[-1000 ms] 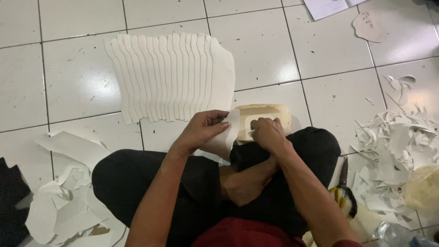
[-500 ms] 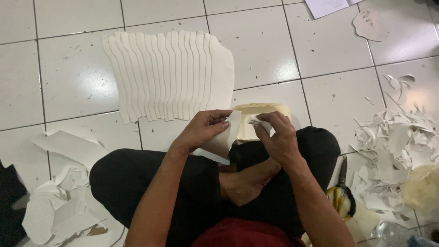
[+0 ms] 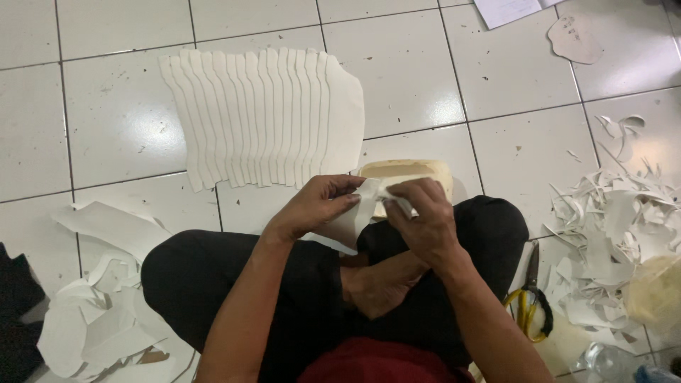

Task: The person sits on the floor and repeatedly applies a white substance from a container onto the edges of white paper cutouts using a small tool. They handle the paper pieces one at a time, applying the substance to the edges before placing them back onto a stack.

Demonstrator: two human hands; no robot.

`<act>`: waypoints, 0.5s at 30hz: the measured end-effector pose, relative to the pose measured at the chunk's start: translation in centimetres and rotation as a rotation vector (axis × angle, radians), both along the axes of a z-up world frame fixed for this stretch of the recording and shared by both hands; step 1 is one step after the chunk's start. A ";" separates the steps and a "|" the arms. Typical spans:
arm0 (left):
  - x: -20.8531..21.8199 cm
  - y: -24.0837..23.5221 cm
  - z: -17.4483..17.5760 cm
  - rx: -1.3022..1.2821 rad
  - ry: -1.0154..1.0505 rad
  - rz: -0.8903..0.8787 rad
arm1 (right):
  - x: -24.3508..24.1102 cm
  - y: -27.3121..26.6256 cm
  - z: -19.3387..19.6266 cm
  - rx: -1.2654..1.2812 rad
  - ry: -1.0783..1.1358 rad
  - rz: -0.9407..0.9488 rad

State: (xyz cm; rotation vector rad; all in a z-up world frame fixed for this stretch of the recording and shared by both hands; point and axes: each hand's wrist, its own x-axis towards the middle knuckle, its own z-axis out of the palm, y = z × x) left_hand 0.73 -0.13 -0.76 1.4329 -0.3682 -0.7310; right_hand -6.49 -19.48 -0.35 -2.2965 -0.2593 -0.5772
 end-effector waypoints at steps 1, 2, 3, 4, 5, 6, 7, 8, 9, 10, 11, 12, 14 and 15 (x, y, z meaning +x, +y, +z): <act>0.0 0.0 0.1 -0.001 -0.001 -0.001 | -0.1 0.3 0.1 -0.001 -0.001 -0.001; -0.1 0.0 0.2 -0.023 0.015 -0.011 | -0.2 0.6 0.3 -0.024 0.012 0.034; -0.1 0.0 0.3 -0.044 0.033 -0.023 | -0.4 0.9 0.4 -0.047 0.028 0.067; -0.2 -0.2 0.7 -0.045 0.035 -0.026 | -0.1 0.7 0.4 -0.048 0.029 0.064; -0.3 -0.3 1.1 -0.058 0.050 -0.038 | 0.2 0.5 0.4 -0.071 -0.004 0.043; -0.4 -0.4 1.5 -0.072 0.064 -0.050 | 0.5 0.4 0.4 -0.094 -0.037 0.021; -0.5 -0.3 1.3 -0.071 0.064 -0.051 | 0.7 0.2 0.0 -0.094 -0.037 0.021; -0.6 -0.3 1.2 -0.099 0.077 -0.062 | 0.9 0.0 -0.4 -0.058 -0.023 -0.016; -0.6 -0.2 1.1 -0.126 0.089 -0.072 | 1.3 -0.2 -0.7 -0.021 -0.011 -0.051; -0.5 -0.3 1.1 -0.126 0.087 -0.071 | 1.3 -0.3 -0.7 -0.021 -0.013 -0.050; -0.4 -0.3 1.2 -0.122 0.087 -0.056 | 1.2 -0.3 -0.8 0.058 0.013 -0.073; -0.4 -0.4 1.2 -0.119 0.086 -0.042 | 1.1 -0.3 -0.8 0.136 0.039 -0.096; -0.5 -0.3 1.4 -0.107 0.068 -0.030 | 0.6 -0.5 -0.7 0.133 0.041 -0.115; -0.7 -0.2 1.5 -0.093 0.053 -0.022 | 0.2 -0.5 -0.7 0.133 0.046 -0.139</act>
